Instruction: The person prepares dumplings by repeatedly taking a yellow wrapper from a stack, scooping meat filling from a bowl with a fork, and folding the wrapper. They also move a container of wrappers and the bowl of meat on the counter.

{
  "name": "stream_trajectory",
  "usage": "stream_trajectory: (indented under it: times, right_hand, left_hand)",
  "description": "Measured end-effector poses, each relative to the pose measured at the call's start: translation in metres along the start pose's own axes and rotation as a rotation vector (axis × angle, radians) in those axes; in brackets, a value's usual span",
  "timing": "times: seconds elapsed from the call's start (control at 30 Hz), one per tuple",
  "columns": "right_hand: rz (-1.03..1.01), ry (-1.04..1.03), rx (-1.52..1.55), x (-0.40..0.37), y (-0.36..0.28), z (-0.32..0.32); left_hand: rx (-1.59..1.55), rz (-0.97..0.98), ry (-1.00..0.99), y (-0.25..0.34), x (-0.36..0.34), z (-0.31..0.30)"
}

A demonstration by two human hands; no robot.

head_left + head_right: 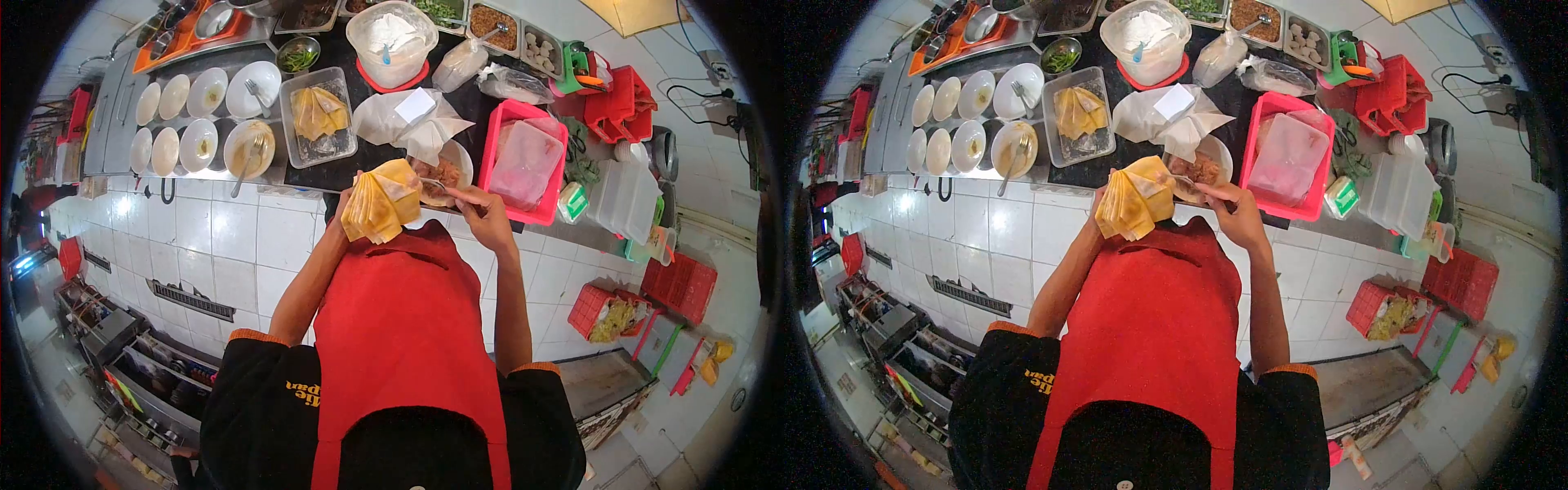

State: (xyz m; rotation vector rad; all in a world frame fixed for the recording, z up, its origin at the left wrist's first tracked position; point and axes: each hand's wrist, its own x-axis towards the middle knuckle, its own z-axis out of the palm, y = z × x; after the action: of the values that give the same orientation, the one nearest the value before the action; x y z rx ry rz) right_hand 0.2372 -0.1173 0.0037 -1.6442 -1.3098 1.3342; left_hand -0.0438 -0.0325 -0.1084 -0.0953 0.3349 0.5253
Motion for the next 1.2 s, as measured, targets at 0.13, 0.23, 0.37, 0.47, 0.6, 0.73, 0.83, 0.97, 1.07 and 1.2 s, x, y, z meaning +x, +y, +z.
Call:
stream_trajectory:
  times: [0.13, 0.23, 0.37, 0.47, 0.6, 0.73, 0.83, 0.97, 1.07, 1.2]
  right_hand:
    - [-0.269, 0.194, -0.063, 0.01, -0.027, 0.013]
    - [-0.346, 0.342, -0.124, 0.015, -0.022, 0.021]
    - [-0.376, 0.358, -0.119, 0.012, -0.013, 0.005]
    - [-0.279, 0.299, 0.125, 0.008, -0.017, -0.003]
    - [-0.263, 0.209, 0.205, 0.014, -0.06, 0.011]
    - [-0.335, 0.289, -0.135, 0.015, -0.072, 0.021]
    - [-0.392, 0.184, -0.084, 0.004, -0.087, 0.035]
    - [-0.347, -0.086, 0.042, -0.009, -0.112, 0.024]
    - [-0.404, -0.053, 0.129, -0.01, -0.117, 0.003]
    - [-0.243, 0.085, -0.06, -0.007, -0.119, -0.02]
  left_hand:
    - [0.062, 0.003, -0.054, 0.005, 0.008, 0.018]
    - [-0.073, 0.041, -0.14, 0.005, 0.012, 0.028]
    - [0.034, 0.137, -0.12, 0.008, 0.006, 0.061]
    - [-0.038, 0.137, -0.191, 0.009, 0.005, 0.07]
    - [0.238, 0.132, -0.041, 0.007, 0.003, 0.077]
    - [0.388, 0.171, 0.099, -0.001, -0.001, 0.096]
    - [0.279, 0.195, -0.101, 0.004, 0.01, 0.071]
    - [0.265, 0.222, -0.089, 0.014, 0.015, 0.052]
    - [0.116, 0.229, -0.053, 0.01, 0.013, 0.065]
    - [0.087, 0.186, -0.107, 0.008, 0.003, 0.082]
